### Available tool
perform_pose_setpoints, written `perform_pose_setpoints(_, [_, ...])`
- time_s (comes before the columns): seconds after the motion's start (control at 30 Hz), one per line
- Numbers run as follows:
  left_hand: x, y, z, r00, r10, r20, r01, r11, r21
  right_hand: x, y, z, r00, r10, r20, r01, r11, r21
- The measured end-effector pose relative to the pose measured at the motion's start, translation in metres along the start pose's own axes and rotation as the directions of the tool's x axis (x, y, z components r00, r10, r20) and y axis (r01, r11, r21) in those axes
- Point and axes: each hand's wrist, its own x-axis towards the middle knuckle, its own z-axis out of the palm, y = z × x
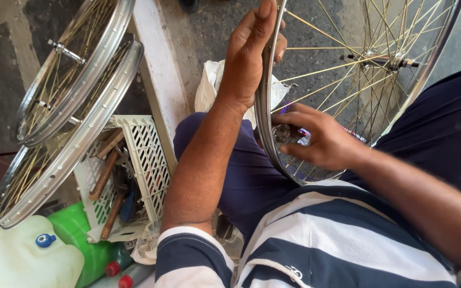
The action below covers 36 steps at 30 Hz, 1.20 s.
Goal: The person sits on the floor and uses a small metal tool to tighten the spokes on a bicycle wheel rim. They rotate the wheel to access different sections and continue the process for the duration of the clip.
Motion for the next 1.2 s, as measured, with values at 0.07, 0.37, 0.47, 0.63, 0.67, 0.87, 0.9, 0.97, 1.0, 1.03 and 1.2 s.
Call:
perform_pose_setpoints(0.07, [0.000, 0.000, 0.003, 1.000, -0.009, -0.006, 0.009, 1.000, -0.010, 0.000, 0.007, -0.011, 0.997, -0.073, 0.028, 0.061, 0.952, 0.301])
perform_pose_setpoints(0.37, [0.000, 0.000, 0.007, 0.999, -0.031, -0.017, 0.030, 0.999, -0.027, -0.004, 0.024, 0.016, 0.971, 0.101, -0.218, -0.103, 0.995, 0.002])
perform_pose_setpoints(0.47, [-0.002, 0.003, 0.008, 0.999, -0.032, -0.013, 0.032, 0.999, -0.004, -0.003, 0.017, -0.001, 0.999, 0.005, -0.048, -0.008, 0.998, -0.070])
perform_pose_setpoints(0.63, [0.000, 0.003, 0.008, 0.999, -0.048, -0.017, 0.048, 0.999, -0.001, 0.002, 0.024, -0.019, 0.995, 0.036, 0.095, -0.039, 0.999, 0.029])
perform_pose_setpoints(0.67, [0.001, 0.003, 0.009, 0.999, -0.034, -0.014, 0.034, 0.999, -0.009, 0.005, 0.026, -0.014, 0.996, 0.035, 0.084, -0.035, 0.999, -0.008])
perform_pose_setpoints(0.87, [0.000, 0.000, 0.009, 1.000, -0.018, -0.005, 0.018, 0.999, -0.040, 0.008, 0.004, 0.035, 0.977, 0.020, -0.211, -0.132, 0.838, -0.530])
perform_pose_setpoints(0.9, [0.000, 0.001, 0.007, 1.000, -0.023, -0.007, 0.023, 0.999, -0.032, 0.011, 0.002, 0.025, 0.993, 0.117, -0.019, -0.113, 0.886, -0.451])
perform_pose_setpoints(0.97, [-0.001, 0.001, 0.006, 1.000, -0.024, 0.003, 0.024, 0.999, -0.026, 0.024, 0.006, -0.014, 0.896, 0.239, 0.375, -0.135, 0.950, -0.283])
perform_pose_setpoints(1.0, [-0.001, 0.001, 0.006, 1.000, -0.019, 0.011, 0.019, 0.999, -0.029, 0.029, 0.005, -0.027, 0.884, 0.201, 0.422, -0.162, 0.979, -0.126])
perform_pose_setpoints(1.03, [-0.002, 0.001, 0.007, 1.000, -0.013, 0.019, 0.014, 0.999, -0.031, 0.032, 0.006, -0.039, 0.873, 0.155, 0.462, -0.192, 0.981, 0.033])
perform_pose_setpoints(1.2, [-0.003, -0.001, 0.007, 0.999, 0.013, 0.031, -0.012, 1.000, -0.028, 0.014, -0.001, -0.011, 0.997, 0.010, 0.079, 0.006, 0.979, -0.204])
